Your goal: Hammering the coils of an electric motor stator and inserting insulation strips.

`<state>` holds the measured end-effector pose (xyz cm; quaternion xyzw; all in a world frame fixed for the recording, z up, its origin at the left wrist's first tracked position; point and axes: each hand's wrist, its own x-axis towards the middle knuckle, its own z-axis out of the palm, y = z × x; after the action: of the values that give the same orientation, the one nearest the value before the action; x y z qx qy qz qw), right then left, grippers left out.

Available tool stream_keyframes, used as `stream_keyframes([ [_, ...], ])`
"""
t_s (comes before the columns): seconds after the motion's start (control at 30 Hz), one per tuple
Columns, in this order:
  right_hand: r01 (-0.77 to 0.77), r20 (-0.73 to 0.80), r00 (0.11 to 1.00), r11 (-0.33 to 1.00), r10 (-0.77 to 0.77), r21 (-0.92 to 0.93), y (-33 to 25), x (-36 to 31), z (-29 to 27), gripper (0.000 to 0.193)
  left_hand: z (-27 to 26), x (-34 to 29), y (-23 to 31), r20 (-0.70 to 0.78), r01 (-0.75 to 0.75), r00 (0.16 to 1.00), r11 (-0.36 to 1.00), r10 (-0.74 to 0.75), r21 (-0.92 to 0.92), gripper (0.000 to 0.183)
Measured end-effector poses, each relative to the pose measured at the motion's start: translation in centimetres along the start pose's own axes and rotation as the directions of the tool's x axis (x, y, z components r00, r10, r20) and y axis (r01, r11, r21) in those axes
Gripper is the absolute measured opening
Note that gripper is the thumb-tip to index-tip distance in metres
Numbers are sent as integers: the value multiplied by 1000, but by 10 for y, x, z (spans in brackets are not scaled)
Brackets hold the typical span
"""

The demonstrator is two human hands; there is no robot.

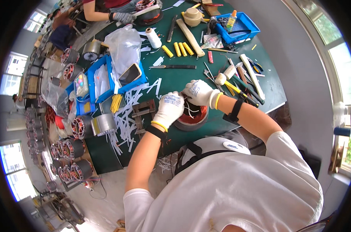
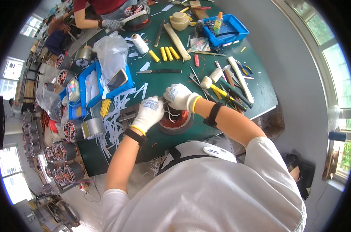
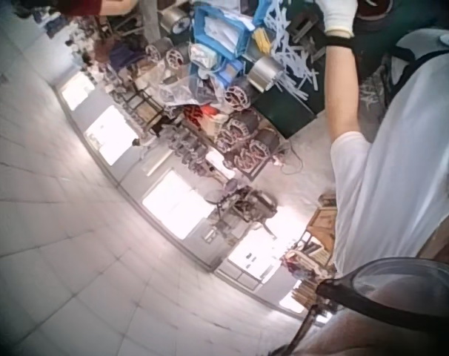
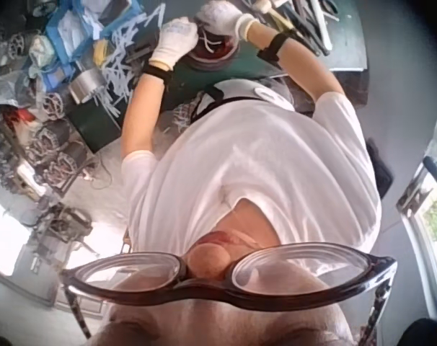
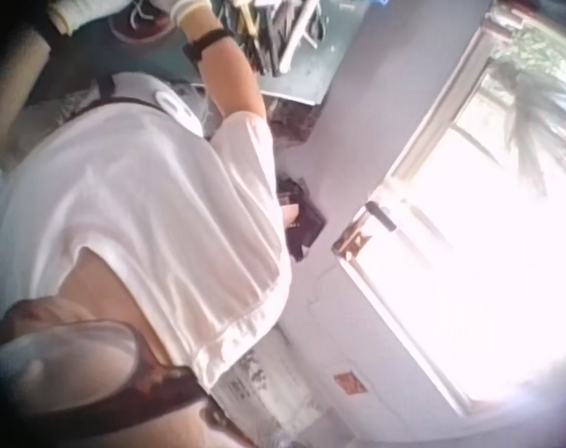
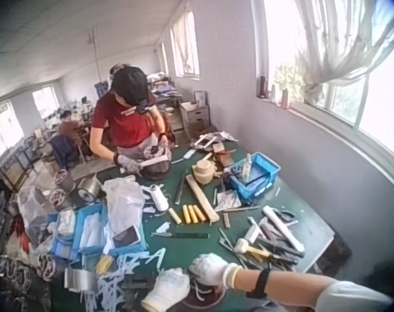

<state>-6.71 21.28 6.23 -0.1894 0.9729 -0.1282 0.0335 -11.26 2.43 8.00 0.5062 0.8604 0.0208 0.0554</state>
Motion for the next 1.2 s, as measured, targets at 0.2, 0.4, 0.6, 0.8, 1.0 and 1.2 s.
stream_keyframes([
  [0.2,-386,237,922,670,306,634,32,-20,-18,31,-2,30,-25,36,-29,998,880,52,-474,30],
  [0.4,-418,279,828,206,486,885,22,-72,11,44,18,8,-4,-95,65,963,563,-251,-824,20],
  [0.6,-414,343,759,4,553,910,1,-83,14,46,43,-59,26,-294,-19,938,822,-182,-569,11],
  [0.8,-390,276,750,66,601,918,-4,-87,20,48,29,-52,51,-345,62,898,854,-274,-517,6],
  [1.0,-344,243,760,56,603,937,-8,-88,26,46,30,-65,47,-378,41,881,841,-285,-540,13],
  [1.2,-394,311,750,17,583,919,-16,-81,12,44,43,-41,53,-311,152,813,694,-493,-704,19],
])
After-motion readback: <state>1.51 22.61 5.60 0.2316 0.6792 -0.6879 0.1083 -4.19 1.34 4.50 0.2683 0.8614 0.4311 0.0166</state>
